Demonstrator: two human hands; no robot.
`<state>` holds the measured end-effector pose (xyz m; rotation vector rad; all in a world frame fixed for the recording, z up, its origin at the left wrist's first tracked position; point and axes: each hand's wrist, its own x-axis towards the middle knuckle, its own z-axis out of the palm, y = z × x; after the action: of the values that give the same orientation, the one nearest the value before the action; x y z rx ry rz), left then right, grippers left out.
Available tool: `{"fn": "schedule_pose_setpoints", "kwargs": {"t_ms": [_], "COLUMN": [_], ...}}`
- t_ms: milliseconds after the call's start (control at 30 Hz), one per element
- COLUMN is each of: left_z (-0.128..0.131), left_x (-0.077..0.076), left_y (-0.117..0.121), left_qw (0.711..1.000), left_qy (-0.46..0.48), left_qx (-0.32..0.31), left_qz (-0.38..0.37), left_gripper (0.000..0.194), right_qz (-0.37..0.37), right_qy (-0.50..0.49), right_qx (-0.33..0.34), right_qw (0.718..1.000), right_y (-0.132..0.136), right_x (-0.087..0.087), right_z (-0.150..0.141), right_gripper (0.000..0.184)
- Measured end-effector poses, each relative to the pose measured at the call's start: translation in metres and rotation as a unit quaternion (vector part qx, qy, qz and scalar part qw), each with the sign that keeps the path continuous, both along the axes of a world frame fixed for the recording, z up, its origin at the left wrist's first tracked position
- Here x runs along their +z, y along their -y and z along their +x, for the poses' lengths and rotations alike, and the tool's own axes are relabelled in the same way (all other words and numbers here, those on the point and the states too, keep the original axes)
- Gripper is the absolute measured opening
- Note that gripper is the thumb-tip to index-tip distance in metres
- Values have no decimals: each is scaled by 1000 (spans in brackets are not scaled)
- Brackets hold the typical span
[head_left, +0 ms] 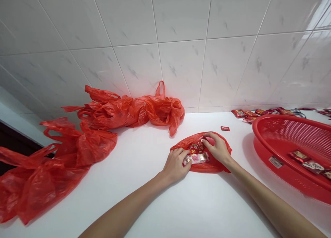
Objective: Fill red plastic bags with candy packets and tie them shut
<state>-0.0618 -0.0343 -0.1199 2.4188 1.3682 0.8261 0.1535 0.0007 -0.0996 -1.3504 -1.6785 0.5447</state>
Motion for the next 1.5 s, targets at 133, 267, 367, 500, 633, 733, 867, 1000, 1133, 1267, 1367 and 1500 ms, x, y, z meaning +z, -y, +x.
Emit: {"fn": "schedule_pose_setpoints", "kwargs": {"t_ms": [133, 267, 367, 500, 633, 733, 867, 1000, 1133, 1267, 1367, 1500], "left_z": [-5, -6, -3, 2, 5, 6, 8, 10, 13, 15, 16, 17], "left_x": [-2, -1, 4, 8, 10, 12, 13, 13, 16, 19, 18, 17], "left_y": [-4, -4, -2, 0, 4, 9, 14, 21, 29, 35, 38, 39], "left_qw": [999, 992, 980, 953, 919, 903, 890, 872, 860, 855, 857, 860], "left_qy": [36, 109, 190, 294, 352, 351, 333, 337, 365, 397, 400, 396], "left_qx": [-6, -57, -67, -20, -17, -80, -140, -163, -151, -119, -105, -101], "left_qz": [19, 18, 2, -78, -175, -235, -278, -314, -323, -312, -308, -304], "left_gripper": [31, 24, 22, 21, 26, 31, 44, 44, 45, 46, 47, 46], "right_qz": [48, 27, -29, -75, -112, -115, -99, -87, -93, -133, -143, -135], "right_qy": [83, 77, 35, -93, -266, -328, -360, -368, -384, -379, -373, -376], "right_qx": [27, 88, 133, 205, 161, 113, 89, 90, 107, 169, 183, 179], "right_qw": [995, 993, 990, 971, 944, 931, 923, 921, 912, 900, 898, 899], "right_y": [0, 7, 18, 28, 31, 32, 36, 42, 47, 52, 54, 57], "right_x": [6, 16, 24, 29, 27, 24, 24, 26, 27, 25, 23, 21], "right_z": [3, 8, 11, 13, 10, 6, 2, -1, -6, -12, -14, -14], "right_gripper": [28, 42, 38, 36, 34, 39, 38, 37, 39, 31, 28, 28]}}
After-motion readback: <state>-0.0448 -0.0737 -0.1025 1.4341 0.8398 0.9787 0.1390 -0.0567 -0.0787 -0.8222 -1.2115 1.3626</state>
